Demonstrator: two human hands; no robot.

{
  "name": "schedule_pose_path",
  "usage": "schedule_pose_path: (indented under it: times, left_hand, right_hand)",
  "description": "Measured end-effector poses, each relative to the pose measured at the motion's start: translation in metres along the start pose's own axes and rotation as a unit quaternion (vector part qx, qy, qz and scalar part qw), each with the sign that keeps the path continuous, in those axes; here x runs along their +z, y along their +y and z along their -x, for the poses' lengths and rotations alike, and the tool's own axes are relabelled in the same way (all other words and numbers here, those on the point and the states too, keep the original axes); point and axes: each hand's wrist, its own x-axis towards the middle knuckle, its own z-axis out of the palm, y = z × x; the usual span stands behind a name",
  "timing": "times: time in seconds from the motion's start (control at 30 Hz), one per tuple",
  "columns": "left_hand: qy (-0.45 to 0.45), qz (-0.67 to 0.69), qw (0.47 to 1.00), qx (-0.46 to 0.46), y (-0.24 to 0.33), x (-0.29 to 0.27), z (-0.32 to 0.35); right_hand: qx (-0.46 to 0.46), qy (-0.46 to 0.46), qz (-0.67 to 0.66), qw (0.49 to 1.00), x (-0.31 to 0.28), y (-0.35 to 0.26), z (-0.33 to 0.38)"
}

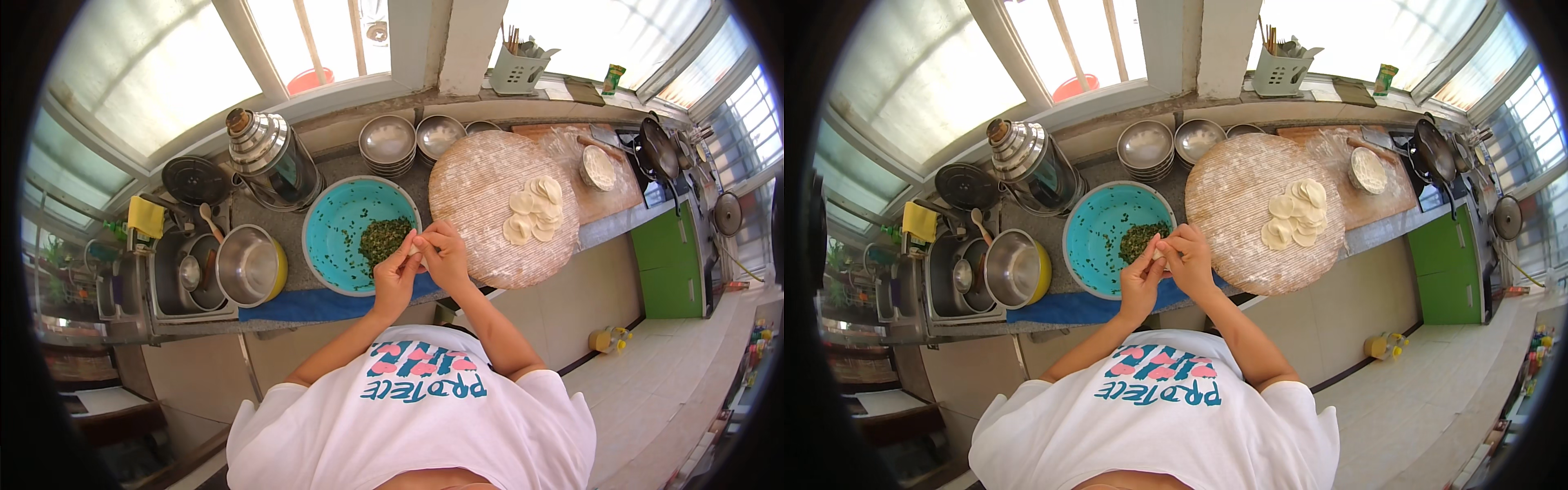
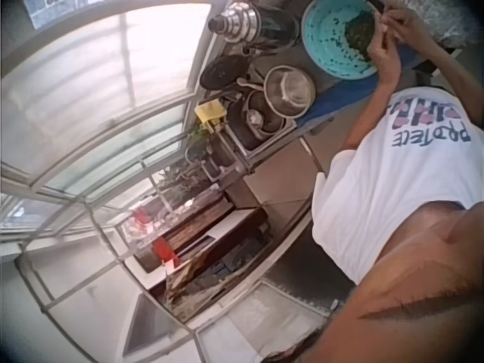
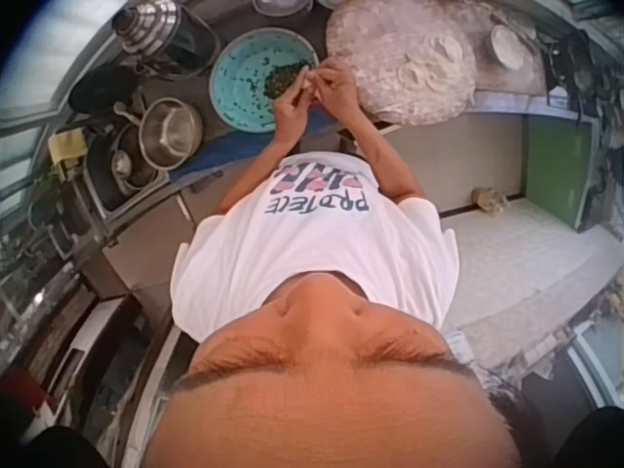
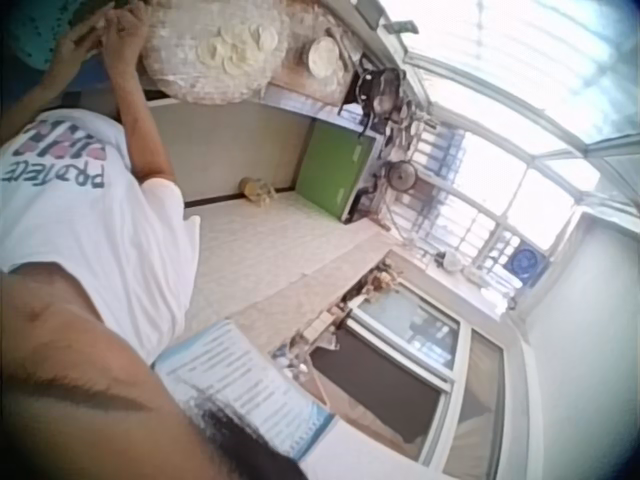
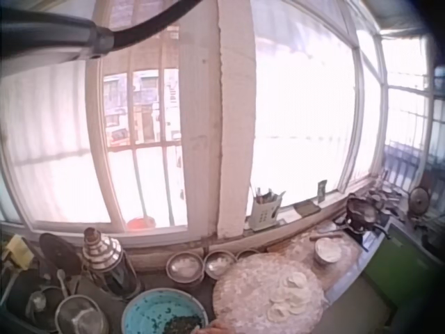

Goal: The person prepares dumplings in a kitchen by handling dough wrappers and a green vegetable filling. They use chopsticks to scoop the filling onto the wrappers and fold them by hand. The person also retrieves water from a tap and pours it into a pot on the stove.

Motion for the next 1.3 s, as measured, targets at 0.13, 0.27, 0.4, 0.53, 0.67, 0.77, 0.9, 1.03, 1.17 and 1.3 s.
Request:
schedule_pose_path:
  times: [0.13, 0.27, 0.4, 0.53, 0.67, 0.77, 0.9, 1.03, 1.17, 1.3]
  left_hand:
    - [0.003, 0.023, 1.0, -0.002, -0.002, -0.002, -0.001]
    - [0.024, 0.058, 0.998, -0.011, 0.006, -0.001, -0.002]
    - [0.006, 0.06, 0.998, -0.004, -0.001, -0.001, 0.0]
    - [-0.001, 0.044, 0.999, 0.005, -0.008, 0.0, 0.001]
    - [0.022, 0.064, 0.998, 0.015, -0.006, 0.001, 0.002]
    - [0.037, 0.073, 0.997, 0.015, -0.004, 0.002, 0.002]
    - [0.038, 0.078, 0.996, 0.019, -0.005, 0.003, 0.003]
    - [0.013, 0.103, 0.995, -0.009, -0.005, 0.003, 0.003]
    - [0.017, 0.117, 0.993, -0.011, -0.005, 0.002, 0.002]
    - [0.034, 0.141, 0.989, -0.031, 0.002, 0.0, -0.001]
  right_hand:
    - [-0.041, 0.006, 0.028, 0.999, 0.002, -0.002, -0.004]
    - [0.035, 0.03, -0.075, 0.996, 0.004, -0.013, -0.003]
    - [0.045, 0.022, -0.081, 0.995, 0.002, -0.004, 0.001]
    - [0.033, 0.004, -0.025, 0.999, 0.0, -0.004, -0.001]
    - [0.038, 0.023, -0.049, 0.998, 0.004, -0.009, -0.001]
    - [0.075, 0.037, -0.13, 0.988, 0.004, -0.008, 0.002]
    - [0.09, 0.046, -0.149, 0.984, 0.006, -0.003, 0.005]
    - [0.054, 0.043, -0.084, 0.994, 0.006, 0.0, 0.004]
    - [-0.029, 0.047, -0.001, 0.998, 0.005, -0.001, -0.001]
    - [0.053, 0.059, -0.094, 0.992, 0.006, -0.007, 0.004]
